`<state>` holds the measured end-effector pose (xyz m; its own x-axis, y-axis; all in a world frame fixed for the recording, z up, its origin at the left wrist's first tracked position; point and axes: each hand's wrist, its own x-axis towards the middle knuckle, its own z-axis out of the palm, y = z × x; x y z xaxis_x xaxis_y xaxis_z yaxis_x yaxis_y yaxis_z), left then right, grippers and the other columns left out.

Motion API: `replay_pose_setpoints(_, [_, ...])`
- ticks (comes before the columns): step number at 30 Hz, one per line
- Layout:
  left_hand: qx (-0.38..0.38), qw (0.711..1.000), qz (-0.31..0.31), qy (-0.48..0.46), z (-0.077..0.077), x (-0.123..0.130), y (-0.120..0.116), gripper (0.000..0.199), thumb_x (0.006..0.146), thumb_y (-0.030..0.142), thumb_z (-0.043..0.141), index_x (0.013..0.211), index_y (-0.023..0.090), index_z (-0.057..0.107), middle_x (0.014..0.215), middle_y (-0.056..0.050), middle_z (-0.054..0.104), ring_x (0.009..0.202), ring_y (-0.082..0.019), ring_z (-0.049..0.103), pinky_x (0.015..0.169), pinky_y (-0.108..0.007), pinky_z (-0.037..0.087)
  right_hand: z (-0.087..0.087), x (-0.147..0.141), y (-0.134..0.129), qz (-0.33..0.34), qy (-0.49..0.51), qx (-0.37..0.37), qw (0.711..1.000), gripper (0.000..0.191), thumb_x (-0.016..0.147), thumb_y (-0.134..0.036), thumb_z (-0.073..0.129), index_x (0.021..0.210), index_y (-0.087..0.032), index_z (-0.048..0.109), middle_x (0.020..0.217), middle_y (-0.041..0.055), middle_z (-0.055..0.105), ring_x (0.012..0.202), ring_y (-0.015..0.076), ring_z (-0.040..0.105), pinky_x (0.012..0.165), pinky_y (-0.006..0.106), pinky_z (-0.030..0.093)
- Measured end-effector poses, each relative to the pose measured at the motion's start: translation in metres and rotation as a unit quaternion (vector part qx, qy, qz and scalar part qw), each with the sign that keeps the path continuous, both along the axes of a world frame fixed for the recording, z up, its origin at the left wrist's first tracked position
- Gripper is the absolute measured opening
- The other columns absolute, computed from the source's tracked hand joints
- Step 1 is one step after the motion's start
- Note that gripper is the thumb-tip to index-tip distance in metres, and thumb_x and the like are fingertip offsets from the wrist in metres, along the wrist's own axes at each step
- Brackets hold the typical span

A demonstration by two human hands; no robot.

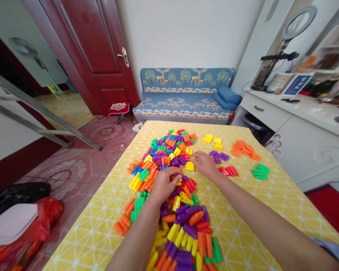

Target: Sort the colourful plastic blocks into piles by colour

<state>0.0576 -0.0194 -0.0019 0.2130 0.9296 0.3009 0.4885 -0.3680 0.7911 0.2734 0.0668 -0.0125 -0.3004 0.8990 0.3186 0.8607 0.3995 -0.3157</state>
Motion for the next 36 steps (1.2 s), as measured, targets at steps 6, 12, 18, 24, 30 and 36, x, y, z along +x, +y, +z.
replay_pose_setpoints(6, [0.009, 1.000, -0.001, 0.006, 0.003, 0.000, -0.002, 0.014, 0.083, 0.020, 0.061, 0.093, 0.020, 0.071, 0.092, -0.003, 0.073, 0.082, -0.016, 0.067, 0.077, -0.027, 0.053, -0.036, -0.022, -0.033, 0.026, 0.147, 0.028, 0.988, 0.032, 0.080, -0.029, 0.063, 0.111, -0.020, 0.067, 0.121, 0.0102, 0.062, 0.113, 0.0237, 0.055, 0.099, 0.040, 0.042])
replay_pose_setpoints(12, [0.014, 1.000, 0.000, 0.011, 0.007, 0.000, -0.003, 0.016, 0.084, 0.018, 0.059, 0.094, 0.019, 0.071, 0.093, -0.004, 0.073, 0.084, -0.017, 0.068, 0.079, -0.028, 0.053, -0.029, -0.018, -0.055, 0.019, 0.212, 0.008, 0.977, 0.022, 0.084, -0.026, 0.057, 0.100, -0.021, 0.071, 0.115, 0.0093, 0.065, 0.110, 0.0232, 0.056, 0.099, 0.042, 0.042])
replay_pose_setpoints(18, [0.017, 1.000, -0.001, 0.022, 0.004, -0.001, -0.001, 0.019, 0.084, 0.014, 0.058, 0.095, 0.020, 0.072, 0.099, -0.004, 0.073, 0.094, -0.018, 0.067, 0.086, -0.030, 0.052, -0.009, -0.013, -0.095, 0.037, 0.203, -0.033, 0.978, 0.022, 0.079, -0.022, 0.058, 0.098, -0.024, 0.069, 0.098, 0.0051, 0.066, 0.093, 0.0195, 0.060, 0.087, 0.036, 0.048])
replay_pose_setpoints(24, [0.026, 0.999, -0.003, 0.025, 0.002, -0.001, -0.002, 0.019, 0.084, 0.016, 0.058, 0.096, 0.021, 0.071, 0.097, -0.003, 0.073, 0.091, -0.017, 0.067, 0.084, -0.029, 0.052, -0.016, -0.020, -0.111, 0.074, 0.199, -0.057, 0.976, 0.054, 0.067, -0.009, 0.056, 0.118, -0.026, 0.062, 0.113, 0.0043, 0.063, 0.103, 0.0210, 0.057, 0.093, 0.038, 0.045])
replay_pose_setpoints(30, [0.025, 0.996, -0.044, 0.067, 0.005, -0.001, -0.003, 0.020, 0.085, 0.020, 0.058, 0.099, 0.022, 0.072, 0.102, -0.004, 0.072, 0.096, -0.019, 0.066, 0.087, -0.029, 0.051, -0.035, -0.023, -0.106, -0.056, 0.421, -0.106, 0.899, 0.035, 0.073, -0.027, 0.062, 0.107, -0.020, 0.060, 0.080, 0.0019, 0.066, 0.064, 0.0160, 0.058, 0.061, 0.030, 0.051])
replay_pose_setpoints(36, [0.030, 0.994, -0.045, 0.095, 0.008, -0.001, -0.004, 0.021, 0.083, 0.019, 0.059, 0.098, 0.024, 0.072, 0.103, -0.003, 0.073, 0.098, -0.020, 0.065, 0.089, -0.031, 0.050, -0.031, -0.020, -0.108, -0.054, 0.477, -0.116, 0.870, 0.031, 0.076, -0.034, 0.062, 0.103, -0.019, 0.060, 0.082, 0.0031, 0.069, 0.066, 0.0169, 0.062, 0.062, 0.030, 0.051])
